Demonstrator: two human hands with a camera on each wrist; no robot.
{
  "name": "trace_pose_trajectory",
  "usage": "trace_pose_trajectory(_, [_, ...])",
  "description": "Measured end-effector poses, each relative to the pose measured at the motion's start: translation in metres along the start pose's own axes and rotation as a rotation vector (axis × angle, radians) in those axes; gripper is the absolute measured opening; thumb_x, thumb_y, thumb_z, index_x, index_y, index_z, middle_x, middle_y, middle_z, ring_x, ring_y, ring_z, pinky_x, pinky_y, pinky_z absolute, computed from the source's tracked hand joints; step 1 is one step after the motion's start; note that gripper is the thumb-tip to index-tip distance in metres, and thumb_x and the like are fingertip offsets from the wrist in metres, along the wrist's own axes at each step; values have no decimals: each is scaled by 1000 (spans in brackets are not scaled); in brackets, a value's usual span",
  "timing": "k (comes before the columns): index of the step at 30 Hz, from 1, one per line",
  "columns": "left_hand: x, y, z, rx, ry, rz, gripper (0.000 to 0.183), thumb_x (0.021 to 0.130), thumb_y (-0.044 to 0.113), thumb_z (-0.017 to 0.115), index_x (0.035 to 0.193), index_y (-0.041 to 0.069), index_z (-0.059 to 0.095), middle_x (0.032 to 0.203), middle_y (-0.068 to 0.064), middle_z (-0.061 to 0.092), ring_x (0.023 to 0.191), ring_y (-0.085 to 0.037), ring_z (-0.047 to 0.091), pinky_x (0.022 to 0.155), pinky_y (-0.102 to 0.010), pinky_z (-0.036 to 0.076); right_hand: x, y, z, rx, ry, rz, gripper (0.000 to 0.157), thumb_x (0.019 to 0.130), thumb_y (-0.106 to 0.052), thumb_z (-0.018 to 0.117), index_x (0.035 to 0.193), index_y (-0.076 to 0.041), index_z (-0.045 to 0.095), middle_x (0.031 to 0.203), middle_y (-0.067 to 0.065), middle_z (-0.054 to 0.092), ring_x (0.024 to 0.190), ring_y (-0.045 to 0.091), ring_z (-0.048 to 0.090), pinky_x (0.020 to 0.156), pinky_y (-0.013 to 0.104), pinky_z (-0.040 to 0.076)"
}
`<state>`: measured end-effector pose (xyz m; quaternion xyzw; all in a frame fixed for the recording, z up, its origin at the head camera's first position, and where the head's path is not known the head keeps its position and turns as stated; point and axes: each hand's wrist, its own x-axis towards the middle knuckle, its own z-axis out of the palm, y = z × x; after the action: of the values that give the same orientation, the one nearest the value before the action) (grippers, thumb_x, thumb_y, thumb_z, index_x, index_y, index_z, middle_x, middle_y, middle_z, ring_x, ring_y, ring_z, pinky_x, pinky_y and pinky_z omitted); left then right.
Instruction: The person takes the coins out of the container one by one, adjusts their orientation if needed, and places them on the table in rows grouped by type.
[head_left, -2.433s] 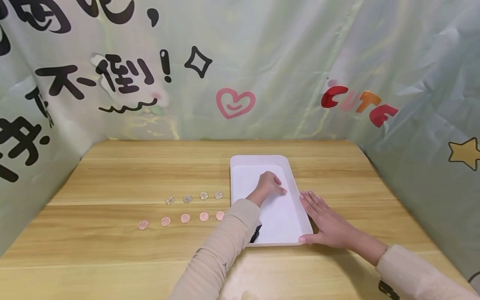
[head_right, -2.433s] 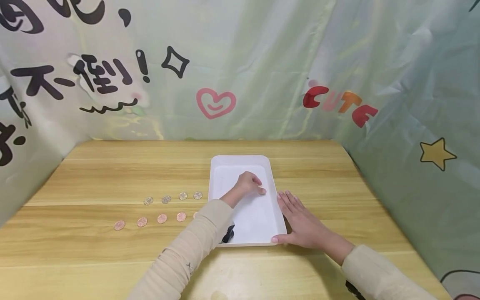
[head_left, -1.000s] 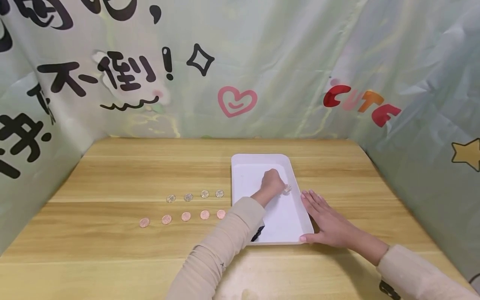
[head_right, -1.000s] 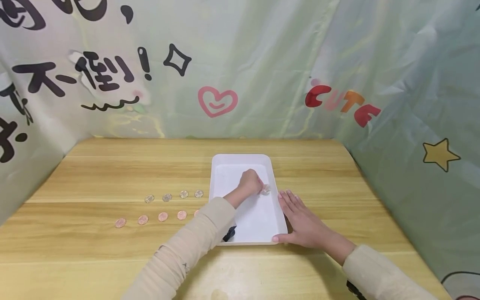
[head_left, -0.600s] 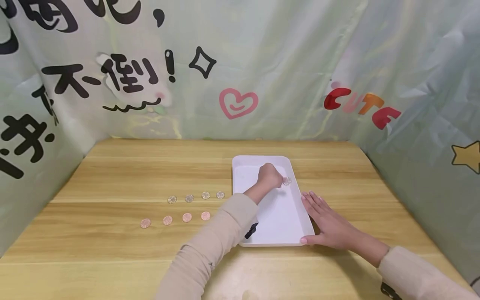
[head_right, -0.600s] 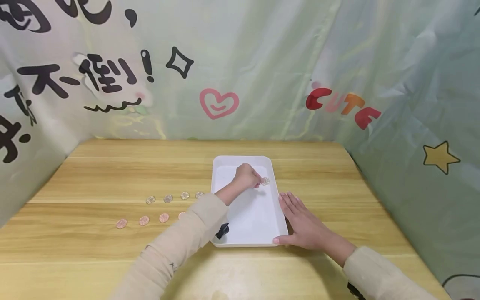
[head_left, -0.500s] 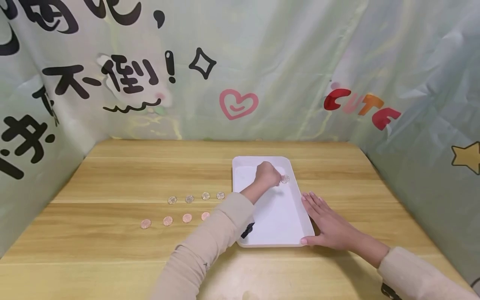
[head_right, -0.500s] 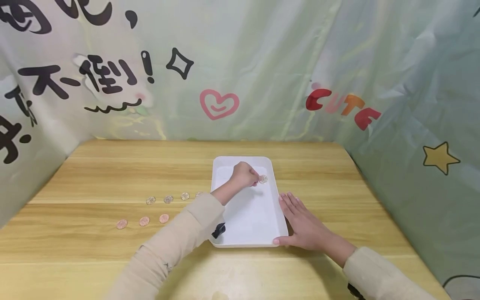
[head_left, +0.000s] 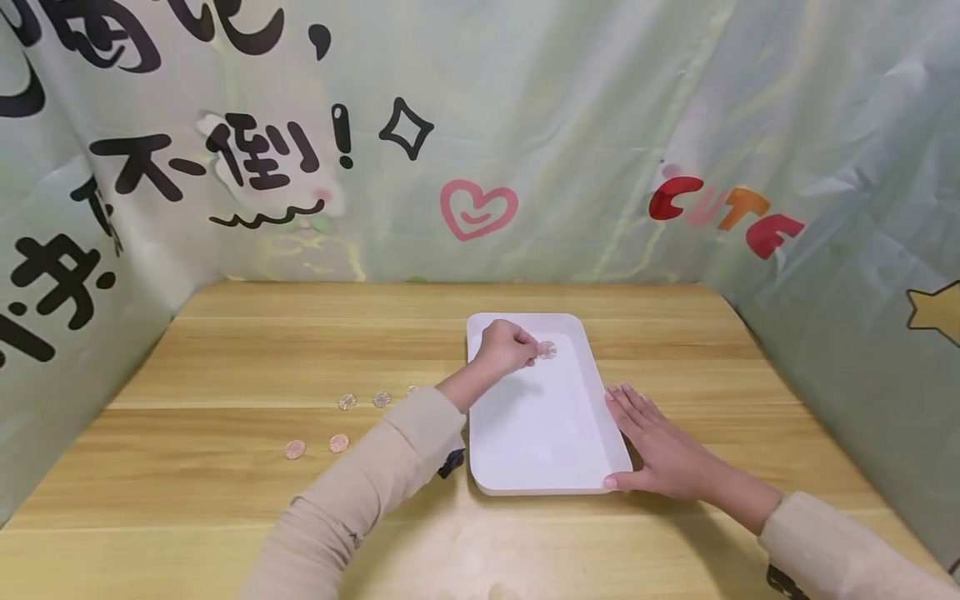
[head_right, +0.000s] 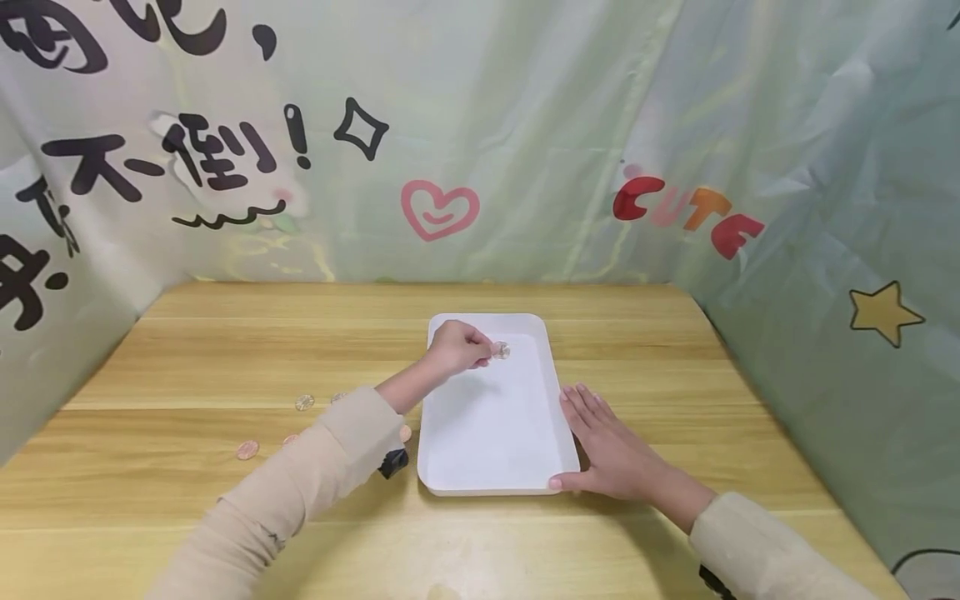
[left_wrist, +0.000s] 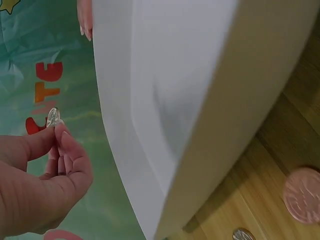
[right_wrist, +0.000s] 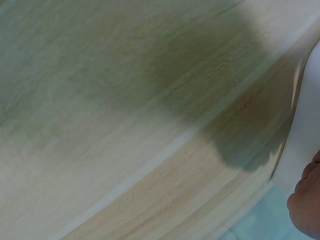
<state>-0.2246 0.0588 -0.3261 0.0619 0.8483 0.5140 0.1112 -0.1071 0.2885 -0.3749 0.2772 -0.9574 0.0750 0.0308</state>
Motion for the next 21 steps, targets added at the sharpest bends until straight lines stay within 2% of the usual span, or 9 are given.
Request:
trace_pose_trajectory(13, [-12,-25,-28,1,46,47,14,84,11,67,81,-3,69,77,-15,70,73,-24,67,54,-17,44,-1,2,1,-19,10,-15,104,76,-62,61,141,10,24,145,31,27,141,36,15,106,9,-16])
trace_pose_trajectory(21, [-20,-45,-50,-7,77,40,13,85,9,64,80,-3,67,70,-12,66,73,-30,66,53,-18,46,0,2,0,-29,7,-26,104,76,-63,60,140,11,25,145,32,27,140,38,17,106,10,-17])
